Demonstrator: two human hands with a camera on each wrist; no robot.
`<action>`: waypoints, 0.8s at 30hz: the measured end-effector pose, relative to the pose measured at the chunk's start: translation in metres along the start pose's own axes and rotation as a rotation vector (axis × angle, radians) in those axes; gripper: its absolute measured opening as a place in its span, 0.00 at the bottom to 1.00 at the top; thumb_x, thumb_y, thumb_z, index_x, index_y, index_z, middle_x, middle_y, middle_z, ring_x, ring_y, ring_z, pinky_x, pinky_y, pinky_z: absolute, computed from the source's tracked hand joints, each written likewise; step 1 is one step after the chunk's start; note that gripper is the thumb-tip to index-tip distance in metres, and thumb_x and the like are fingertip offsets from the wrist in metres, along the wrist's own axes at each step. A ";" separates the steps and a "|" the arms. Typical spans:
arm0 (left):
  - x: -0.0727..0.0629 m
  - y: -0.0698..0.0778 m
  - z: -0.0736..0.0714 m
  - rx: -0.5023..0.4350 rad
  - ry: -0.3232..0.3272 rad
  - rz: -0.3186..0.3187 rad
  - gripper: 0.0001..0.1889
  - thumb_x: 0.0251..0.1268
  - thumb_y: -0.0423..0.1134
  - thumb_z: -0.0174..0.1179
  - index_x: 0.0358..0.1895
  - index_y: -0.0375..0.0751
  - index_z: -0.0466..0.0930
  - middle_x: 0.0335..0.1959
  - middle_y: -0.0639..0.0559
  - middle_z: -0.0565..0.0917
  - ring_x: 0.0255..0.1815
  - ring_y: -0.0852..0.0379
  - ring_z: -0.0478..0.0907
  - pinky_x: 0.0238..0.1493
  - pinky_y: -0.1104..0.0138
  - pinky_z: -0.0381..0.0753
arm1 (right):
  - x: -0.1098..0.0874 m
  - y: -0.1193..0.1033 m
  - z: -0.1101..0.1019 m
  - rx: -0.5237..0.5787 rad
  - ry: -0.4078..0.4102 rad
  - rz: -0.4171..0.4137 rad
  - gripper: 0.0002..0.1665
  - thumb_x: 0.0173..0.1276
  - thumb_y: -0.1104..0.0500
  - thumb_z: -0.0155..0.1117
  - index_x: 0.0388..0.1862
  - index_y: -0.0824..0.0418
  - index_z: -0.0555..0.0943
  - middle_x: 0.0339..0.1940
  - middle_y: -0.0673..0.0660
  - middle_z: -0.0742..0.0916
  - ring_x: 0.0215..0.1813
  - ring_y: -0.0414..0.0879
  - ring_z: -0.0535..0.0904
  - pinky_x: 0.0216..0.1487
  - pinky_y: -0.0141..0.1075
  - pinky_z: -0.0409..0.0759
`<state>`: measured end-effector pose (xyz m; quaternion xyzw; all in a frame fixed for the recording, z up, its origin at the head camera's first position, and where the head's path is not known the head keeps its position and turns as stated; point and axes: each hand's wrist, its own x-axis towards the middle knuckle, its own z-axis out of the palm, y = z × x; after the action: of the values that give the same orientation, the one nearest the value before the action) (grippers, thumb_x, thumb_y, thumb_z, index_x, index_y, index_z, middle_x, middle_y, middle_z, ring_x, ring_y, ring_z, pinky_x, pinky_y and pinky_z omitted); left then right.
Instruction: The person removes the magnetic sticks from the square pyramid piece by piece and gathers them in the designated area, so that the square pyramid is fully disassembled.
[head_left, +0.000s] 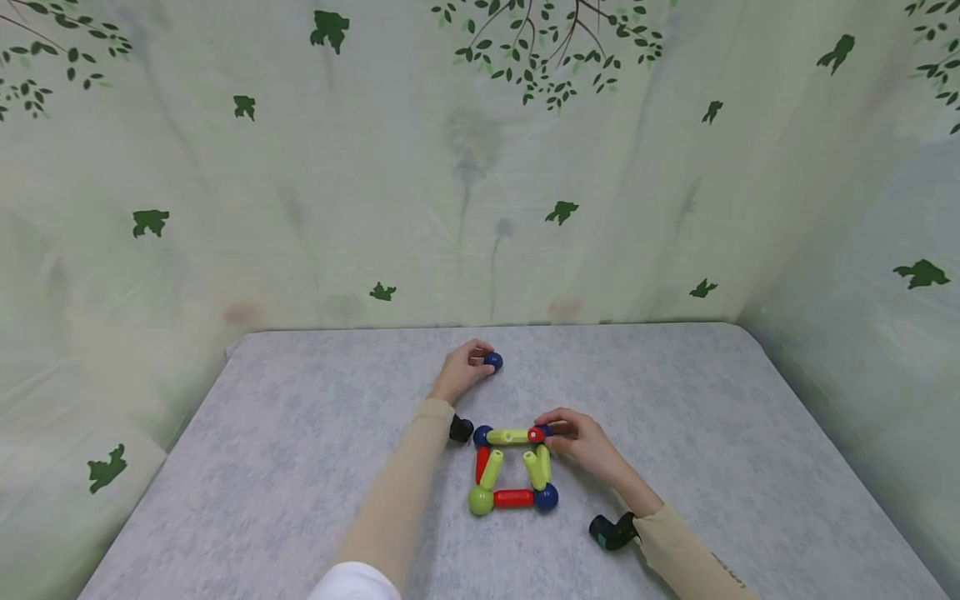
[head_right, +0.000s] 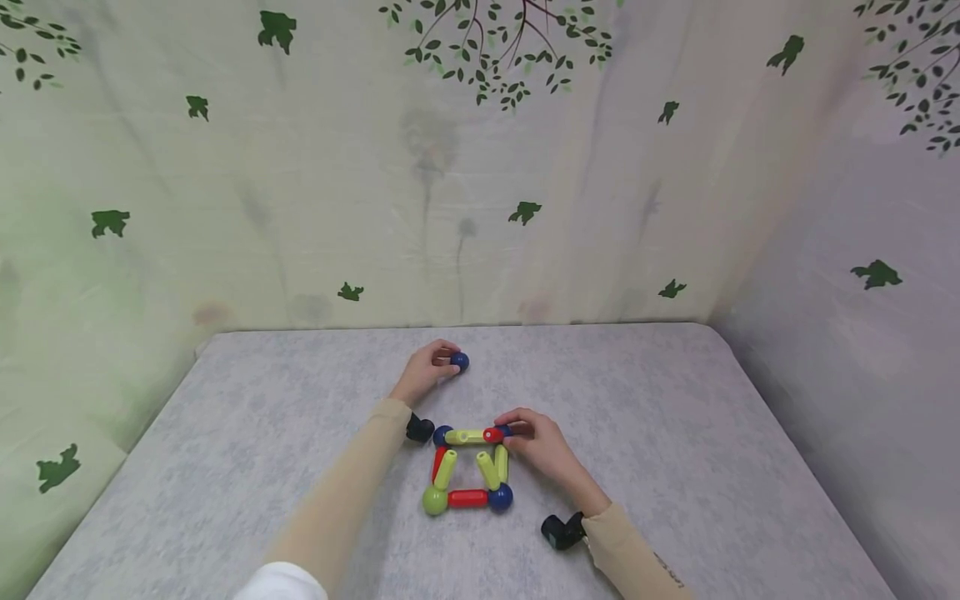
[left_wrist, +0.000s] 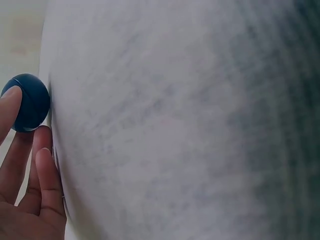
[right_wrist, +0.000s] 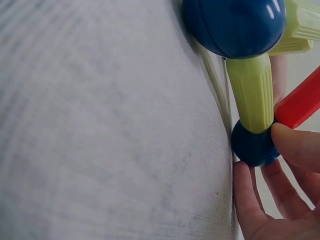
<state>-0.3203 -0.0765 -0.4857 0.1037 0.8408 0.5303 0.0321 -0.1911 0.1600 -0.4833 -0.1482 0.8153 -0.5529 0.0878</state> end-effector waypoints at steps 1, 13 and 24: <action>0.000 0.000 0.000 0.010 -0.003 0.005 0.16 0.61 0.31 0.64 0.52 0.40 0.78 0.53 0.43 0.80 0.51 0.47 0.78 0.52 0.58 0.76 | 0.000 0.000 0.000 0.002 0.000 0.000 0.15 0.67 0.68 0.60 0.53 0.66 0.78 0.53 0.63 0.81 0.53 0.59 0.77 0.50 0.47 0.77; -0.025 -0.002 -0.016 -0.019 0.010 0.108 0.20 0.63 0.31 0.62 0.59 0.37 0.75 0.54 0.38 0.78 0.49 0.45 0.78 0.51 0.55 0.77 | 0.000 -0.001 0.002 -0.015 0.010 0.045 0.14 0.66 0.68 0.61 0.50 0.62 0.80 0.51 0.58 0.82 0.51 0.54 0.78 0.47 0.42 0.78; -0.093 0.018 -0.030 -0.060 -0.398 0.258 0.12 0.67 0.28 0.56 0.53 0.34 0.77 0.52 0.40 0.79 0.55 0.43 0.74 0.56 0.55 0.73 | 0.002 0.001 0.003 -0.009 0.011 0.074 0.15 0.66 0.68 0.61 0.51 0.62 0.80 0.51 0.57 0.82 0.52 0.53 0.78 0.51 0.45 0.77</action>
<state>-0.2323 -0.1149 -0.4615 0.3119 0.7815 0.5239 0.1323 -0.1924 0.1566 -0.4852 -0.1151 0.8232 -0.5464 0.1030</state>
